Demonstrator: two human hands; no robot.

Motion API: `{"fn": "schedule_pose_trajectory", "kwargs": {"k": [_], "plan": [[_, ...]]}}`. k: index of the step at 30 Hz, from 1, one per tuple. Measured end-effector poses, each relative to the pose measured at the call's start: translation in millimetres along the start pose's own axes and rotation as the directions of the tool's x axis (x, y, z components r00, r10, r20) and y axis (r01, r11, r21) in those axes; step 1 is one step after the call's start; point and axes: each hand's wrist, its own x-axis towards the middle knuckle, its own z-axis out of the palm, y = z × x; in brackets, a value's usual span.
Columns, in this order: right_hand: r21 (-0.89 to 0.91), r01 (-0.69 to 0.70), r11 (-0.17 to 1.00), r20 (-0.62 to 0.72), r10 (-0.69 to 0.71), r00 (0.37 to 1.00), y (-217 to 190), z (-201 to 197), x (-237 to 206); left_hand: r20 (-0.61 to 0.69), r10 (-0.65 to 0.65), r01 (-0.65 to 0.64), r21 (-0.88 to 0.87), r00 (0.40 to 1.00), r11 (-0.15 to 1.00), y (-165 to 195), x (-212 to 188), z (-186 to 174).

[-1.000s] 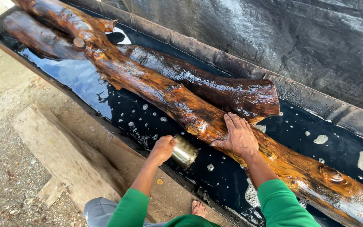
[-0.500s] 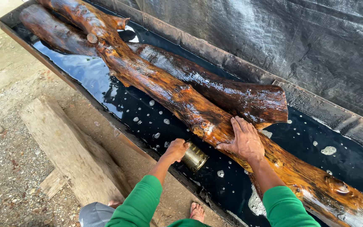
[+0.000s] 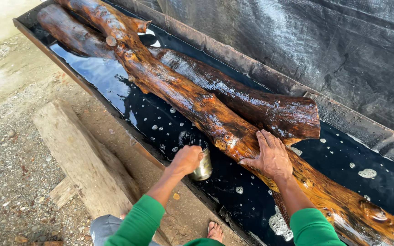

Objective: The person pours a dark liquid from a metal can onto two large logs resting in a trough and spreads it along the surface with their hand. The person repeatedly scoops liquid and applies it to different sections of the logs.

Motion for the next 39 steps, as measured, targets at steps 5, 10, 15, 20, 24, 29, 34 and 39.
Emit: {"fn": "schedule_pose_trajectory", "kwargs": {"k": [5, 10, 15, 20, 24, 29, 34, 39], "plan": [[-0.017, -0.009, 1.0, 0.032, 0.009, 0.999, -2.5, -2.9, 1.6, 0.063, -0.047, 0.038, 0.131, 0.997, 0.991, 3.7, 15.7, -54.1], [-0.009, -0.018, 1.0, 0.021, 0.018, 1.0, -2.3, -4.5, 1.5, -0.003, 0.158, -0.151, 0.282, 0.987, 0.948, 7.2, 42.9, -104.1], [-0.017, -0.006, 1.0, 0.009, 0.006, 1.0, 0.6, -4.8, 1.0, 0.07, 0.158, -0.172, 0.46, 0.985, 0.871, 22.5, 83.5, -131.5], [0.004, 0.011, 1.0, -0.009, -0.011, 1.0, 5.5, -5.8, 1.7, 0.045, 0.165, -0.162, 0.551, 0.985, 0.819, 36.6, 105.8, -152.2], [0.001, 0.013, 1.0, 0.007, -0.013, 1.0, 9.4, -6.1, 1.3, 0.047, 0.103, -0.109, 0.637, 0.994, 0.763, 45.2, 114.9, -164.8], [0.004, 0.029, 1.0, -0.011, -0.029, 1.0, 12.1, -4.4, 1.5, 0.029, 0.127, -0.107, 0.73, 0.992, 0.675, 49.5, 117.7, -168.1], [0.003, -0.008, 1.0, 0.058, 0.008, 0.998, 13.7, -4.4, 1.2, 0.088, 0.159, -0.172, 0.731, 0.983, 0.661, 53.7, 111.6, -153.2], [0.007, 0.027, 1.0, 0.004, -0.027, 1.0, 12.0, -4.4, -0.4, 0.208, 0.241, -0.318, 0.668, 0.948, 0.672, 67.0, 98.1, -130.1]]}}
